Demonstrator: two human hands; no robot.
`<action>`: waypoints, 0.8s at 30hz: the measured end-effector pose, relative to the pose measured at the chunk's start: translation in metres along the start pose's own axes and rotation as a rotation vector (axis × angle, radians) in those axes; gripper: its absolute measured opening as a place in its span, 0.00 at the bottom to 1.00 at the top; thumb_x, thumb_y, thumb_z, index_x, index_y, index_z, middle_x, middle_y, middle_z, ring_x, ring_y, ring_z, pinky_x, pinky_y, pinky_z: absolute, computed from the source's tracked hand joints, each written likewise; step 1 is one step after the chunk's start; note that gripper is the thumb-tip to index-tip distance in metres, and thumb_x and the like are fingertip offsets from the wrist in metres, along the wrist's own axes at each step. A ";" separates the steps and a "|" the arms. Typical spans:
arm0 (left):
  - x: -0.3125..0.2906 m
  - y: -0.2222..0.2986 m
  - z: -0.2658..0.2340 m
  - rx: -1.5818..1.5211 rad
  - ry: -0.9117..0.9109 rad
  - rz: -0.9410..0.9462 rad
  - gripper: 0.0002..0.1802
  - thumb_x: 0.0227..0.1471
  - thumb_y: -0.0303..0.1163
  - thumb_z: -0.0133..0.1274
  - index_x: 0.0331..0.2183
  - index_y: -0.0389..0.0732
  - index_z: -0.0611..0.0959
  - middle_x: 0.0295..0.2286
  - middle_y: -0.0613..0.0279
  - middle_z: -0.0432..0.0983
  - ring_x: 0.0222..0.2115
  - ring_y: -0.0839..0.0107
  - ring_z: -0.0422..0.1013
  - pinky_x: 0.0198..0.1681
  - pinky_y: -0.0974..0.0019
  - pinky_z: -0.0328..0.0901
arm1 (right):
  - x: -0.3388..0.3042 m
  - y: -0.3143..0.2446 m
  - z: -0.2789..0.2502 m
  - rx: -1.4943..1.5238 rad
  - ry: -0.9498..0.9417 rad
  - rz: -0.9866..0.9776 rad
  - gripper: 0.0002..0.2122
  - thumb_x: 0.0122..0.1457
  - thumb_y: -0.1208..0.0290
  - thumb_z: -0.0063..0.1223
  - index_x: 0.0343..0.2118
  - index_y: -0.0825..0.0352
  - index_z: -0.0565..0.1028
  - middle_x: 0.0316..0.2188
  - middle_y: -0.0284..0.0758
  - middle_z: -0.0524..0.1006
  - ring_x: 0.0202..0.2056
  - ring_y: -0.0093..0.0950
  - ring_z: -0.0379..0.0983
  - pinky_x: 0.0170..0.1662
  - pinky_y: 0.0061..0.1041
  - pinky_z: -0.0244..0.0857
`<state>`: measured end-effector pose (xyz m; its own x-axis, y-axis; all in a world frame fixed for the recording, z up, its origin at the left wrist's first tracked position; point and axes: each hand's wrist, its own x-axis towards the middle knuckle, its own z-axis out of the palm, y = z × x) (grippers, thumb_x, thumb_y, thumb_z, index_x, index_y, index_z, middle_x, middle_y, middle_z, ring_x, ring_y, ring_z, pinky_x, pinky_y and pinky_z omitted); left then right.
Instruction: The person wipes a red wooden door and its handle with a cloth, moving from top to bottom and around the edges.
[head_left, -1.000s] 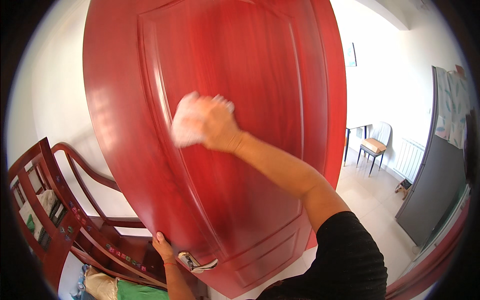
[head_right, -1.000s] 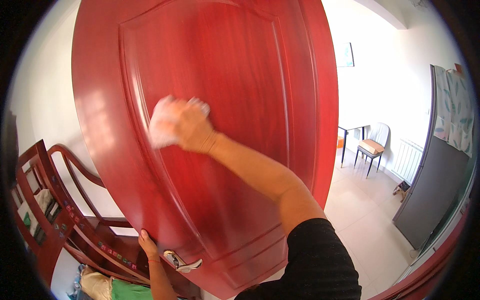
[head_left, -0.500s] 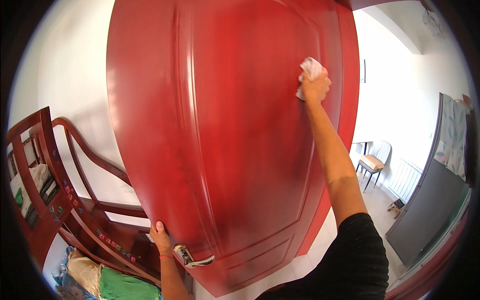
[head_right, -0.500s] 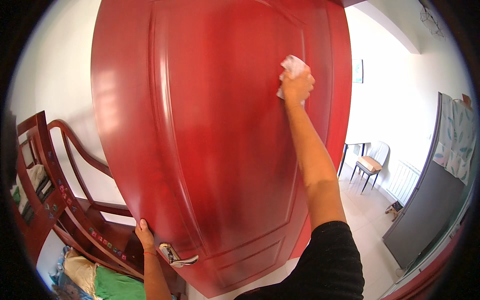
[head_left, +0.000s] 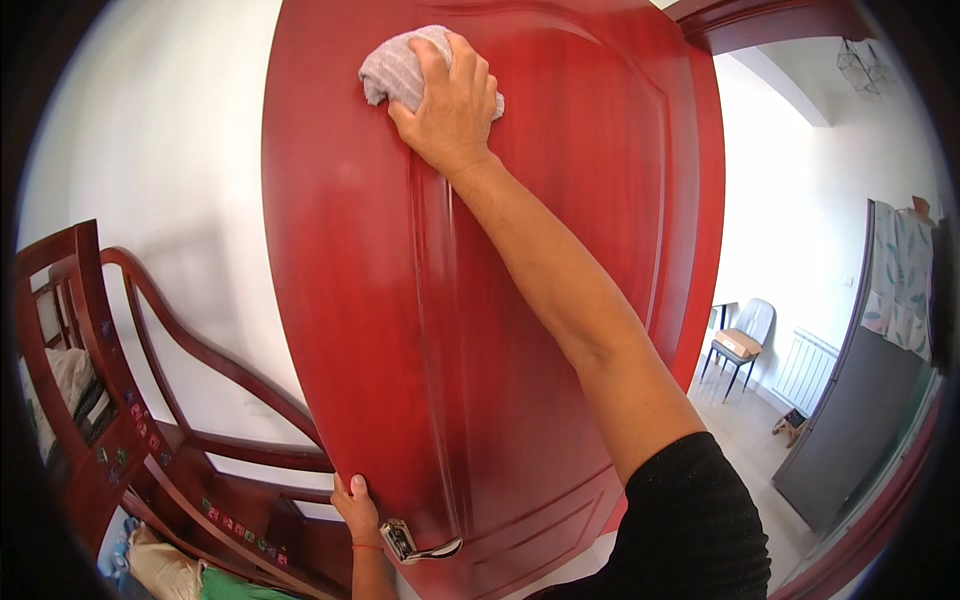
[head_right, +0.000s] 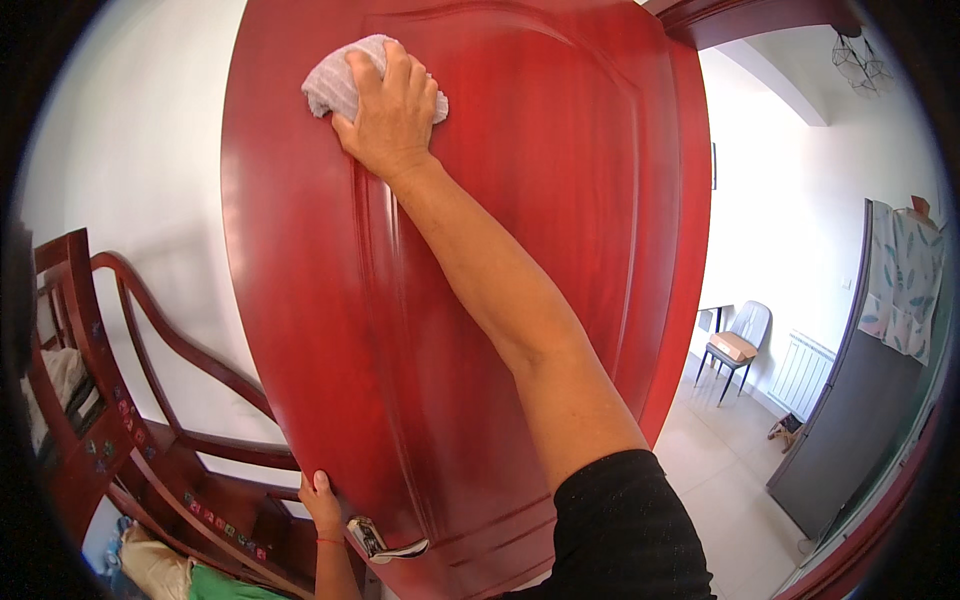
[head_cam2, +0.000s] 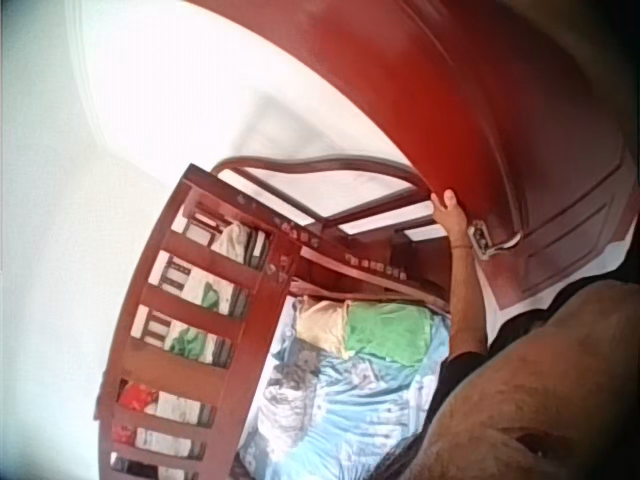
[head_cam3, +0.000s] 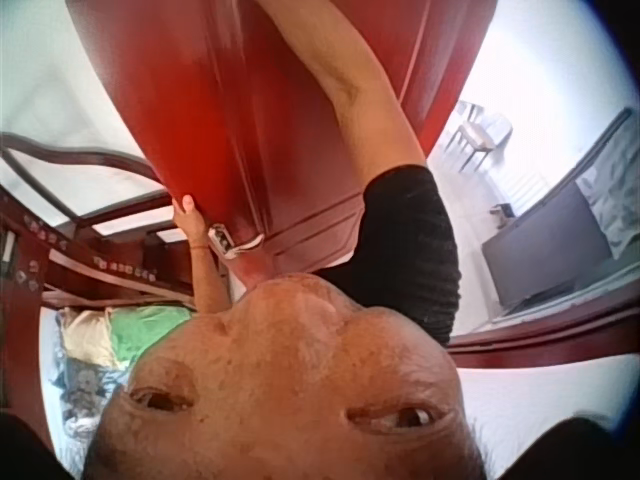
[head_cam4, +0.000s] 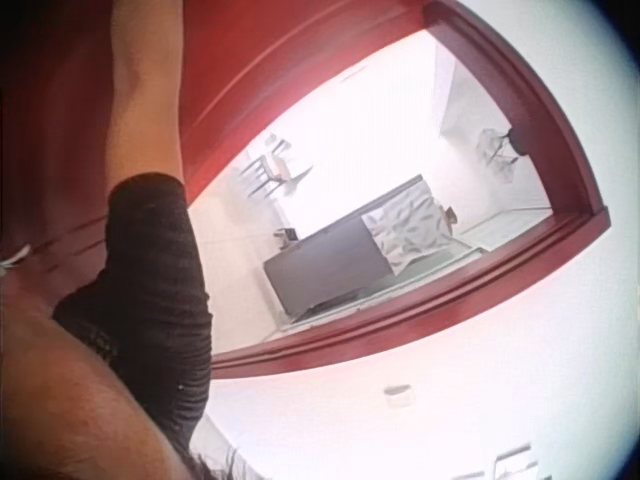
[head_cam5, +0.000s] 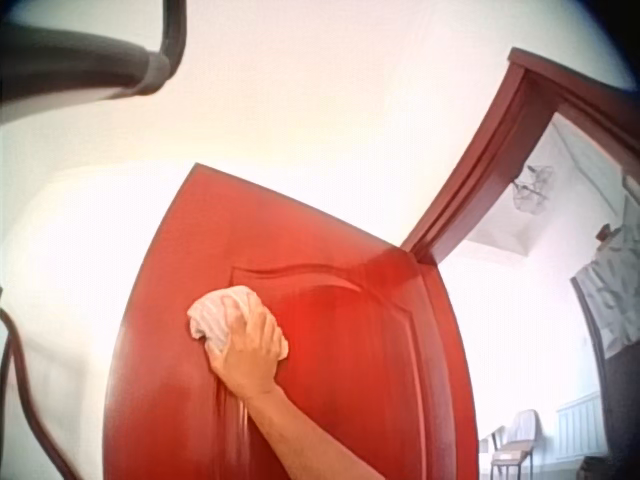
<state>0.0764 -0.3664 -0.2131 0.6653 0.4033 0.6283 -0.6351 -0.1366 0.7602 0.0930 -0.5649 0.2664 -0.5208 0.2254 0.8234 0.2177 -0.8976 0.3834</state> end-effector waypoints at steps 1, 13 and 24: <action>0.002 -0.004 0.000 -0.012 -0.002 -0.004 0.29 0.52 0.50 0.48 0.38 0.28 0.75 0.29 0.46 0.76 0.30 0.59 0.72 0.37 0.60 0.65 | 0.003 0.006 0.006 -0.005 0.001 -0.001 0.32 0.35 0.67 0.64 0.49 0.56 0.65 0.50 0.44 0.62 0.48 0.43 0.60 0.47 0.41 0.58; 0.029 -0.043 0.011 -0.039 -0.061 -0.093 0.37 0.53 0.57 0.44 0.45 0.27 0.73 0.38 0.49 0.74 0.38 0.61 0.70 0.44 0.61 0.63 | 0.039 0.119 0.026 -0.138 0.038 0.069 0.26 0.41 0.64 0.61 0.47 0.58 0.67 0.44 0.41 0.69 0.45 0.43 0.65 0.45 0.46 0.59; 0.069 -0.111 0.021 -0.054 -0.098 -0.160 0.39 0.53 0.59 0.42 0.44 0.26 0.73 0.40 0.52 0.73 0.40 0.63 0.69 0.45 0.61 0.63 | 0.023 0.247 -0.024 -0.415 -0.178 0.379 0.23 0.44 0.63 0.61 0.44 0.63 0.68 0.43 0.42 0.68 0.46 0.44 0.65 0.45 0.43 0.61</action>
<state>0.2012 -0.3429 -0.2506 0.7928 0.3259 0.5150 -0.5365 -0.0277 0.8434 0.1151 -0.7900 0.3703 -0.3153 -0.1119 0.9424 0.0015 -0.9931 -0.1174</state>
